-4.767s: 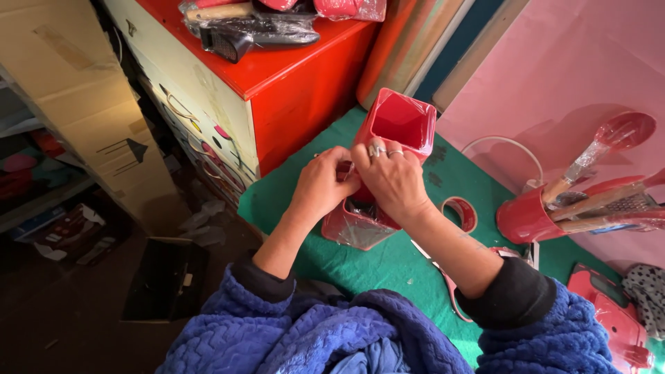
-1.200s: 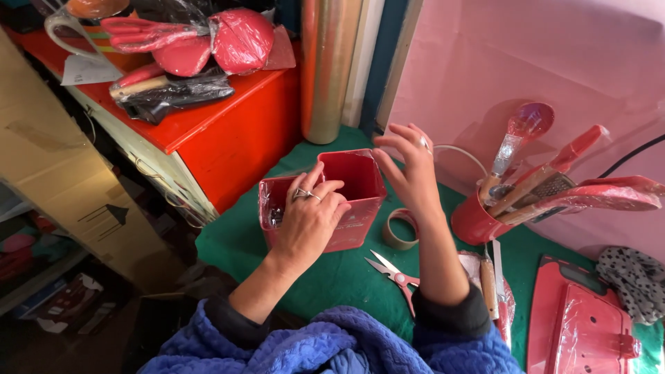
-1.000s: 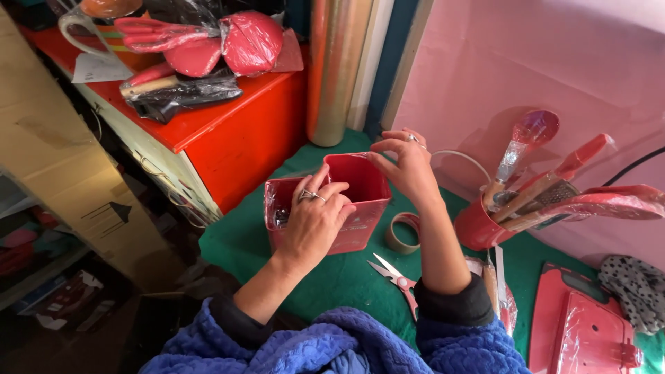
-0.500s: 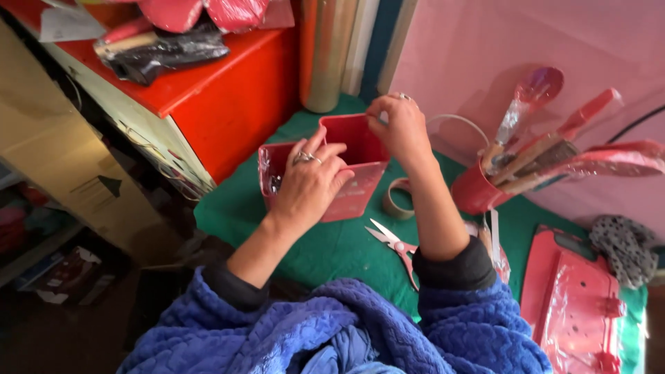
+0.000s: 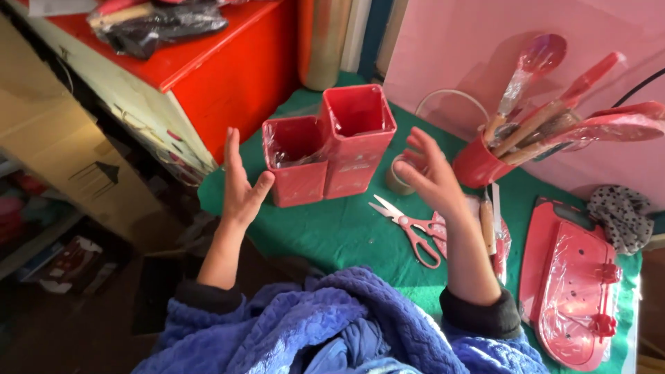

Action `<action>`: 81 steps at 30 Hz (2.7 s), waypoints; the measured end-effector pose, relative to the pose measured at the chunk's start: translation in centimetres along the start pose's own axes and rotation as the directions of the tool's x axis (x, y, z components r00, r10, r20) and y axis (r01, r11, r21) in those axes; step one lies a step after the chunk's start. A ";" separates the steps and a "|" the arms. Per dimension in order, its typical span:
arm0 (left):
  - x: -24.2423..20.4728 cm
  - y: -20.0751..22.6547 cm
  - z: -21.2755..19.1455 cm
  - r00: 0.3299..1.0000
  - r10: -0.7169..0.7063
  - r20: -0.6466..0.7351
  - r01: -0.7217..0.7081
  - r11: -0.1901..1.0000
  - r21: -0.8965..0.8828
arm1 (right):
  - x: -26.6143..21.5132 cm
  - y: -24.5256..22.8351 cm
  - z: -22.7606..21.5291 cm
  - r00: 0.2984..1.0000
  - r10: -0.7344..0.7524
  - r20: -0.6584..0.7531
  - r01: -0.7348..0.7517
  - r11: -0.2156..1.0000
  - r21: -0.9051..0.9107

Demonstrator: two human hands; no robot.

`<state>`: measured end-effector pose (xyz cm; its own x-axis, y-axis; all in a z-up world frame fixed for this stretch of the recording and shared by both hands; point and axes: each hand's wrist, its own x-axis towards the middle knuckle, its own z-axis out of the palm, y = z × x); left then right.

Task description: Organizing and packaging red kitchen utensils into a red utensil holder using tape and scissors.

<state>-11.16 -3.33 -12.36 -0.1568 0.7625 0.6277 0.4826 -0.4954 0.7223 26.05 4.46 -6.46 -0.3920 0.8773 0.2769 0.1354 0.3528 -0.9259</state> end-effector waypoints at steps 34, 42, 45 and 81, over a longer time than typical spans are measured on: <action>1.0 6.2 2.8 0.937 0.331 0.109 -0.334 0.762 0.555 | -10.7 -3.5 1.4 0.960 -0.002 -0.281 -0.056 0.978 -0.199; -1.3 4.3 -1.5 0.979 0.199 0.040 -0.186 0.799 0.572 | -27.1 2.7 -13.5 0.378 0.113 -0.919 -0.895 0.299 -0.331; -1.8 4.8 -2.5 0.986 0.164 0.020 -0.146 0.806 0.574 | -31.4 5.0 -15.7 0.200 0.222 -0.954 -0.972 0.169 -0.164; -2.3 6.3 -2.8 0.991 0.133 -0.003 -0.106 0.804 0.584 | -27.1 3.7 -11.4 0.278 0.421 -0.864 -0.957 0.197 -0.212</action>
<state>-10.18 -9.40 -8.45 -0.0938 0.6883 0.7194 0.9085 -0.2364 0.3447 47.56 -14.34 -14.43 0.7339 0.6732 -0.0906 0.5949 -0.7014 -0.3925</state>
